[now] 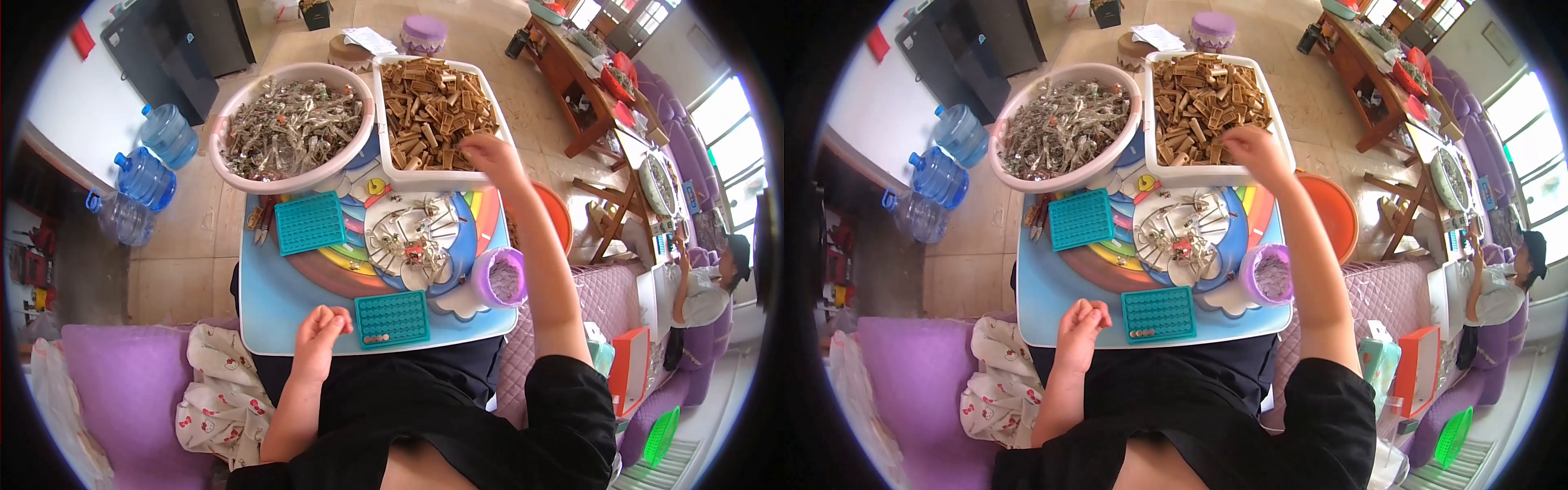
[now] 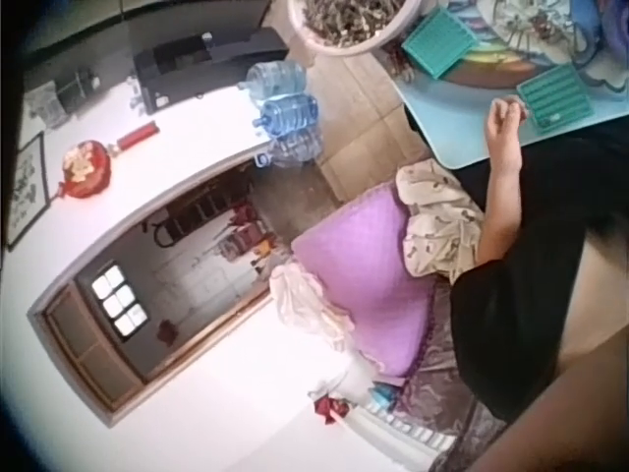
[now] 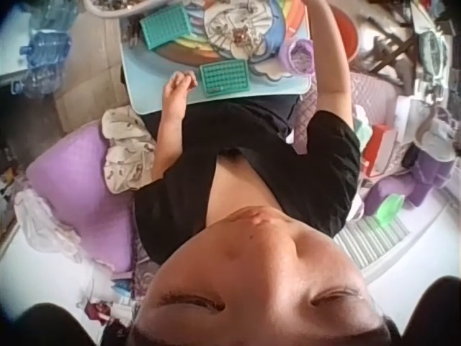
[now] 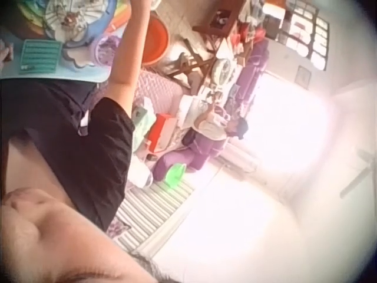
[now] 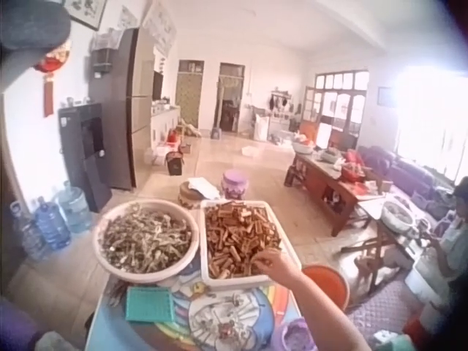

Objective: The person assembles small devices by taking fuses from a container, inserting them into cylindrical tubes, and pressing plugs from a grid tray into the tubes by hand.

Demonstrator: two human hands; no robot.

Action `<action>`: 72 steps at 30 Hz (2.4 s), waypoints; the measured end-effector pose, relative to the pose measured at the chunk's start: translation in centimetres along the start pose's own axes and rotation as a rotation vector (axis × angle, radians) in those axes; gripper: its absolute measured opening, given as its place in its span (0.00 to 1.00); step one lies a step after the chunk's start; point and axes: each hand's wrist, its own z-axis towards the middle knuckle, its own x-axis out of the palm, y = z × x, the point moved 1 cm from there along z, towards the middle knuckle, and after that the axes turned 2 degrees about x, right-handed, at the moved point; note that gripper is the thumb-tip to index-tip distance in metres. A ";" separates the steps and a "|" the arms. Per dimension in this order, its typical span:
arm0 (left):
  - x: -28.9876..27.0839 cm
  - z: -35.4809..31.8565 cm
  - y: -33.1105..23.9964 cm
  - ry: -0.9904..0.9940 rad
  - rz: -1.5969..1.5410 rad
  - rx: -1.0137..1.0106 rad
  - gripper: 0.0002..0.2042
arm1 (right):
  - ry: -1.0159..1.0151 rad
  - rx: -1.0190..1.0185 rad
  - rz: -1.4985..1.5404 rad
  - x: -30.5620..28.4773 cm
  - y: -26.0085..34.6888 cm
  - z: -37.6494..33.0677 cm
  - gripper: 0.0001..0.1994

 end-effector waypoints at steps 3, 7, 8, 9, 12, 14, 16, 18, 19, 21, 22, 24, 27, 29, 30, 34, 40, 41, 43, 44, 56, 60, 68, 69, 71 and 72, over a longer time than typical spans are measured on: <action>1.9 -0.1 -0.2 0.096 0.005 0.020 0.10 | 0.147 -0.198 -0.524 5.4 -0.6 4.3 0.13; 0.9 -1.5 -1.2 0.143 -0.012 -0.032 0.09 | 0.224 -0.158 -0.812 6.7 -1.0 5.7 0.13; 0.3 -1.7 -1.4 0.111 -0.002 -0.044 0.09 | 0.183 -0.195 -0.781 6.7 -1.6 5.7 0.11; -0.4 -1.9 -1.4 0.102 -0.008 -0.040 0.09 | 0.189 -0.204 -0.781 6.7 -0.8 5.4 0.11; -1.7 -1.8 -1.3 0.010 0.049 -0.007 0.08 | 0.113 -0.045 -0.597 5.8 0.3 4.4 0.10; -1.6 -1.4 -1.3 0.030 0.034 -0.004 0.08 | -0.013 -0.024 -0.492 4.4 0.1 3.2 0.10; -1.4 -1.2 -1.3 0.039 0.020 0.004 0.07 | -0.189 0.000 -0.345 3.3 1.8 1.3 0.10; -1.0 -1.0 -1.3 0.050 0.051 0.074 0.05 | -0.259 -0.027 -0.294 3.4 3.9 -1.6 0.10; -0.9 -1.0 -1.0 0.052 0.048 0.072 0.05 | -0.332 -0.053 -0.242 3.3 4.8 -3.1 0.10; -0.8 -0.7 -0.3 0.106 0.078 0.067 0.04 | -0.328 -0.055 -0.253 3.2 6.3 -5.5 0.10; -0.7 -0.8 -0.2 0.106 0.082 0.069 0.04 | -0.275 -0.043 -0.207 3.6 7.1 -6.5 0.10; -0.1 -0.9 -0.1 0.074 0.416 0.187 0.10 | -0.113 -0.031 -0.060 5.2 9.5 -9.3 0.10; 1.9 -1.1 -1.1 -0.110 1.034 0.708 0.17 | 0.335 -0.099 0.148 8.4 13.5 -13.8 0.10; 1.9 -1.4 -1.2 -0.094 1.097 0.788 0.20 | 0.593 -0.106 0.298 9.8 15.4 -15.5 0.09; 1.4 -1.4 -0.8 0.042 0.972 0.522 0.20 | 0.662 -0.063 0.351 10.3 15.6 -15.6 0.07; 0.3 -1.5 0.8 0.133 0.593 0.196 0.12 | 0.572 0.229 0.353 12.4 12.8 -13.2 0.07; 0.1 -1.4 0.7 0.159 0.220 0.100 0.06 | 0.404 -0.223 -0.471 17.3 9.0 -11.6 0.13; 0.1 -1.3 0.8 0.154 0.189 0.080 0.05 | 0.447 -0.200 -0.539 17.5 8.7 -11.3 0.12; -0.5 -1.4 0.8 0.135 0.157 0.060 0.05 | 0.411 -0.201 -0.405 16.5 8.8 -10.4 0.12; -0.9 -1.4 1.0 0.116 0.108 0.038 0.05 | 0.344 -0.118 -0.136 15.7 8.5 -9.8 0.10; 0.0 -1.2 0.8 0.092 -0.024 -0.098 0.05 | 0.275 0.234 0.666 5.9 14.9 -12.2 0.09; 2.5 -1.6 -2.0 0.101 -0.067 -0.039 0.12 | 0.449 0.138 0.524 7.6 16.9 -15.7 0.10; 3.7 -1.3 -1.3 0.016 0.166 0.137 0.13 | 0.257 0.034 0.308 7.9 18.5 -18.7 0.13; 3.8 -1.4 -1.2 0.019 0.169 0.134 0.13 | 0.234 0.040 0.282 7.8 18.6 -18.9 0.12; 4.0 -1.6 -1.1 -0.005 0.142 0.146 0.13 | 0.208 0.052 0.276 7.7 18.8 -19.3 0.12; 4.1 -1.6 -1.1 -0.002 0.144 0.145 0.13 | 0.182 0.062 0.266 7.6 18.8 -19.5 0.11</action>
